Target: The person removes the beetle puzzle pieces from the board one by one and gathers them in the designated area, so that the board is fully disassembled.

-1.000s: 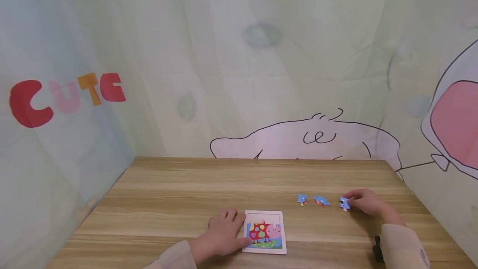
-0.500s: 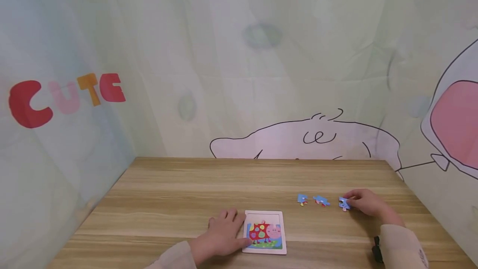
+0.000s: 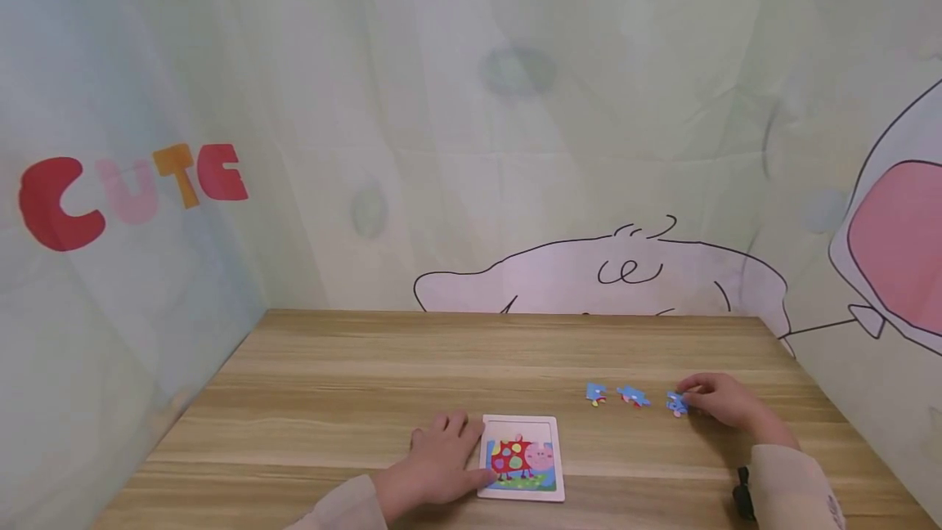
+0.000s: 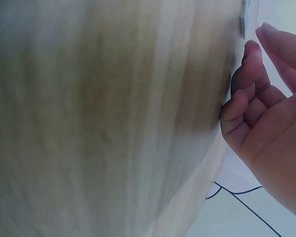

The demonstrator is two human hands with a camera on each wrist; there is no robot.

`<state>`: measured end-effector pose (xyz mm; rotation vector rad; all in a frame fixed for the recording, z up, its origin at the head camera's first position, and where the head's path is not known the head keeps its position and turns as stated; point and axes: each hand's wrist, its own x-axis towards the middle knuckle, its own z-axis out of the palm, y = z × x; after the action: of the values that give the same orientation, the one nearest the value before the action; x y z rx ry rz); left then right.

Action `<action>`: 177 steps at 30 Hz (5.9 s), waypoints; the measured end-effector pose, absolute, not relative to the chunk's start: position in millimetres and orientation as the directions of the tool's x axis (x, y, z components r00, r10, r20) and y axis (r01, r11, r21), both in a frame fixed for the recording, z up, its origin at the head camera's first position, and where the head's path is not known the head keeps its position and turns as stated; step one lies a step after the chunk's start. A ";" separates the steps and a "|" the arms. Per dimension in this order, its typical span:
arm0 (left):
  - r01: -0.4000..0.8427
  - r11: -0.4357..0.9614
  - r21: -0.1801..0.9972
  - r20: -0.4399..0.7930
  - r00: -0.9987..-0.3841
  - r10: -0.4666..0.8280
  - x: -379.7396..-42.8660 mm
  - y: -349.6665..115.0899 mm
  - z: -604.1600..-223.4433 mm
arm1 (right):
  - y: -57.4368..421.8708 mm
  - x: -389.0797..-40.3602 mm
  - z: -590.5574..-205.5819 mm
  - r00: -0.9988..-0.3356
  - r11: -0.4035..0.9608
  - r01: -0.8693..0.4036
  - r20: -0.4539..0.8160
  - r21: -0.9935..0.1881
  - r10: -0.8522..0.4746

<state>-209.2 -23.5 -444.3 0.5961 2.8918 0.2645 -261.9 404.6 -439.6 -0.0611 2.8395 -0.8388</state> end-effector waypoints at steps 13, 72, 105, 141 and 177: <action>0.376 0.903 0.206 -0.134 -0.904 0.407 -210.3 -23.5 -446.0 | 394.2 -263.6 -430.2 -0.992 0.845 -0.057 -0.065 -0.532 -0.108; 0.365 0.912 0.187 -0.177 -0.901 0.397 -214.4 -21.9 -447.8 | 233.8 -246.2 -419.2 -0.834 0.639 -0.452 0.041 -0.622 -0.550; 0.389 0.899 0.203 -0.124 -0.900 0.417 -212.1 -24.9 -449.8 | 185.2 -242.9 -423.6 -0.732 0.556 -0.495 -0.024 -0.668 -0.681; 0.385 0.899 0.209 -0.138 -0.899 0.417 -211.4 -25.3 -448.3 | 163.7 -245.7 -435.9 -0.754 0.630 -0.430 -0.127 -0.647 -0.645; 0.392 0.897 0.204 -0.134 -0.897 0.422 -211.1 -24.9 -445.4 | 158.9 -246.0 -434.2 -0.749 0.619 -0.412 -0.137 -0.669 -0.648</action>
<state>-211.1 -24.9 -445.4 0.6248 2.8882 0.2571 -246.0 158.9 -434.2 -0.8477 2.4790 -0.8902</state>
